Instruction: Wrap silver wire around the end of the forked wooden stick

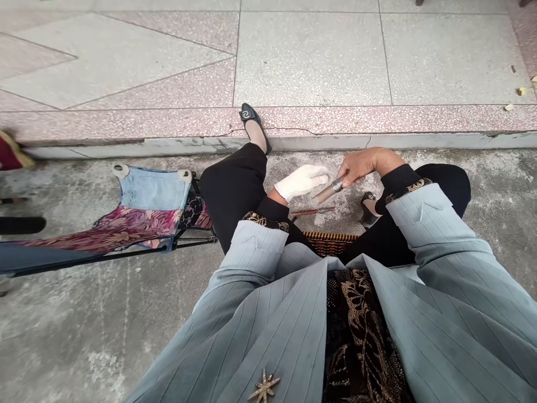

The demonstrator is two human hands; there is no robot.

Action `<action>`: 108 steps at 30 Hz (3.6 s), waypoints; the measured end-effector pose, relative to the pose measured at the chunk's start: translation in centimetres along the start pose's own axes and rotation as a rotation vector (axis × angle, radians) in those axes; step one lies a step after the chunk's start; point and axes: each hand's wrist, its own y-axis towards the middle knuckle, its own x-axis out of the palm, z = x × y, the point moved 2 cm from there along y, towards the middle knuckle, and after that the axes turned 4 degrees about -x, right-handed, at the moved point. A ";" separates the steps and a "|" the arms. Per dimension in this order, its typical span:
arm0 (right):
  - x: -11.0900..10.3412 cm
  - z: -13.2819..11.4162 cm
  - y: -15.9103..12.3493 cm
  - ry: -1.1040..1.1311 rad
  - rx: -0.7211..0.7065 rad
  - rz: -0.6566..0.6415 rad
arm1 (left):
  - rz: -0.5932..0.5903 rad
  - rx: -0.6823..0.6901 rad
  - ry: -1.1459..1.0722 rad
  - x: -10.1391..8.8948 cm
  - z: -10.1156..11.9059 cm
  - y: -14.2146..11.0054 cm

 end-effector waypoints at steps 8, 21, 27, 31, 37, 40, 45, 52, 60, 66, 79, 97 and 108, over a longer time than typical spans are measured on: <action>-1.7 0.4 -2.4 0.430 -0.370 0.469 | 0.058 -0.072 -0.623 0.4 0.8 -0.1; -1.8 1.3 -0.7 0.361 -0.175 0.691 | 0.000 -0.119 -0.567 0.5 2.3 -0.2; -1.8 0.6 -0.5 0.108 0.065 0.700 | -0.038 -0.113 -0.410 1.6 1.2 0.2; -1.3 0.0 -0.2 -0.206 0.249 0.560 | -0.022 -0.105 -0.015 1.6 0.3 0.5; 0.2 1.2 0.9 -0.080 0.083 0.037 | -0.117 0.075 0.244 0.7 0.7 0.1; 0.2 1.4 0.7 0.085 -0.084 -0.054 | -0.113 0.098 0.087 0.0 0.5 -0.1; -0.2 0.9 -0.8 0.265 -0.303 -0.027 | -0.014 -0.021 -0.263 -0.1 -0.4 0.3; -1.4 0.3 -2.1 0.448 -0.399 0.432 | 0.008 -0.174 -0.547 1.9 -0.1 0.4; -2.0 1.5 -1.3 0.454 -0.183 0.702 | 0.117 -0.085 -0.166 1.1 1.2 0.3; -2.1 1.9 -0.4 0.099 0.052 0.732 | 0.141 -0.108 0.244 1.2 0.1 0.5; -0.2 1.3 0.2 0.126 -0.162 -0.005 | 0.048 -0.010 0.121 -0.4 0.4 0.1; -1.8 1.9 -0.7 0.403 -0.187 0.708 | 0.149 -0.106 0.122 1.6 -0.2 0.7; -1.5 0.7 0.1 -0.101 0.209 0.693 | 0.042 -0.146 0.568 2.0 0.1 0.7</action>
